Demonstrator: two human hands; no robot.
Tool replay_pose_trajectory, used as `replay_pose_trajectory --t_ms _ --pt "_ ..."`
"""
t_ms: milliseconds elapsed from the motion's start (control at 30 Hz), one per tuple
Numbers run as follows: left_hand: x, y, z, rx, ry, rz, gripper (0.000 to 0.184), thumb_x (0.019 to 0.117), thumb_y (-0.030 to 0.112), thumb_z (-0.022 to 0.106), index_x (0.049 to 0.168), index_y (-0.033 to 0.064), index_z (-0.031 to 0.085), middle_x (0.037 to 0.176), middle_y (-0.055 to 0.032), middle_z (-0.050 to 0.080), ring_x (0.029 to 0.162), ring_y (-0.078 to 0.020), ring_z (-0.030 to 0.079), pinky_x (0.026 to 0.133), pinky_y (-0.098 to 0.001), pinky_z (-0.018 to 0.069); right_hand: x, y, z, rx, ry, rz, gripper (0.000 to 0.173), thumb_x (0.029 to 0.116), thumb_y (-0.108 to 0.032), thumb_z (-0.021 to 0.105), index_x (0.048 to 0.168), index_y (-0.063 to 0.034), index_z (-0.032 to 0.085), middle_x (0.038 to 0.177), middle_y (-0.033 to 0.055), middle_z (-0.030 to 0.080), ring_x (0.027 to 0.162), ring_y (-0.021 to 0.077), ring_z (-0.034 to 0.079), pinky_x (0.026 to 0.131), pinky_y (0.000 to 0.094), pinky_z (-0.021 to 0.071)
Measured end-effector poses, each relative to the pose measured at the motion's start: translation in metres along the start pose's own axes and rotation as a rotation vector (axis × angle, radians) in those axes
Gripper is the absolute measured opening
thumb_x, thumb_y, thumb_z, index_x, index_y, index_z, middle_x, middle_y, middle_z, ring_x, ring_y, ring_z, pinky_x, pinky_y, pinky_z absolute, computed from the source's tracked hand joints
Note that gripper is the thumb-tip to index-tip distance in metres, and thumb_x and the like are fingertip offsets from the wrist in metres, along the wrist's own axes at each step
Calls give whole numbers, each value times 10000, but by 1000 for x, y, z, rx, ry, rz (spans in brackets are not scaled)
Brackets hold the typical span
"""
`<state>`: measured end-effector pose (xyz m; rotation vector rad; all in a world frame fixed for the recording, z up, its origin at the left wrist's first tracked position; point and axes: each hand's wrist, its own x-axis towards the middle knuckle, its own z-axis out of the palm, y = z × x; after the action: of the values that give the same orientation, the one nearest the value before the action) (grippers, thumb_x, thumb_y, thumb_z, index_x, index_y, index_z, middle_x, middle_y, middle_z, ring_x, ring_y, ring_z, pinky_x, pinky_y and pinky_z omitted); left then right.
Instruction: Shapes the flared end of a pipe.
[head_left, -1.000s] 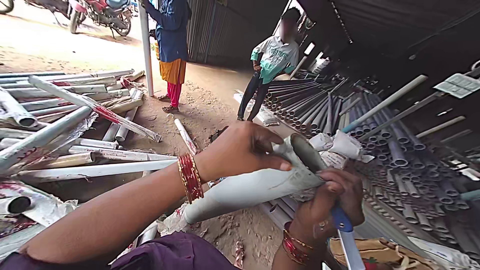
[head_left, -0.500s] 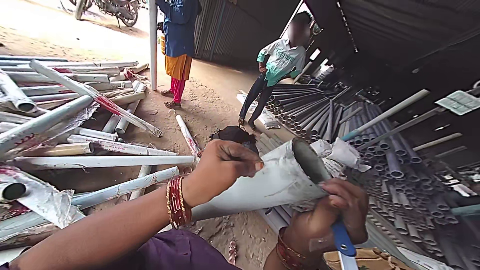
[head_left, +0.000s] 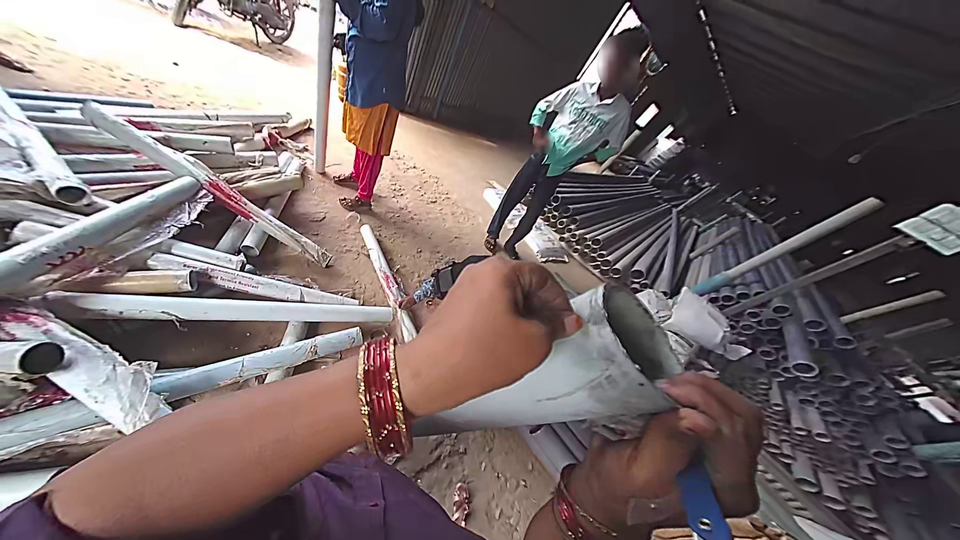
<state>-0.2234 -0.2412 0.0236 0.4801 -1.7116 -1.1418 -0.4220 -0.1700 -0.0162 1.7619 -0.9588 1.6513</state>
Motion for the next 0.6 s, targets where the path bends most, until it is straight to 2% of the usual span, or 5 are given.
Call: replay_pose_trajectory --t_ms 100,200,333,500,600 --pt "-3 -3 -4 -233 -79 -211 148 974 30 629 832 41 666 672 -8 616 594 -45 573 567 -176 483 0 -4 0 -6 -10 -4 281 1093 -253 474 929 -125 663 955 -85 609 985 -34 588 882 140 471" --pt "-11 -6 -8 -434 -9 -454 192 989 -34 563 817 25 626 669 -14 600 590 -44 570 589 -162 495 -1 -5 -3 -11 -21 -5 265 1092 -252 474 944 -131 657 968 -90 607 992 -35 585 888 138 467" --pt "-23 -43 -22 -444 47 -658 153 997 -37 572 867 16 634 695 -10 632 611 -57 619 627 -180 542 -3 7 -9 -10 6 0 279 1088 -287 487 934 -139 667 965 -101 628 994 -28 602 898 158 480" --pt "-15 -25 -17 -146 -98 -211 108 973 88 663 1034 49 744 836 9 714 709 -27 658 668 -182 566 -2 9 -3 8 13 12 273 1085 -267 499 933 -126 677 958 -90 630 983 -21 604 888 160 485" --pt "0 1 -11 -60 -37 -115 62 910 127 766 917 71 741 724 14 692 621 -33 629 575 -191 533 1 1 2 7 -18 -4 279 1093 -269 474 942 -134 666 960 -89 615 976 -28 595 885 151 476"
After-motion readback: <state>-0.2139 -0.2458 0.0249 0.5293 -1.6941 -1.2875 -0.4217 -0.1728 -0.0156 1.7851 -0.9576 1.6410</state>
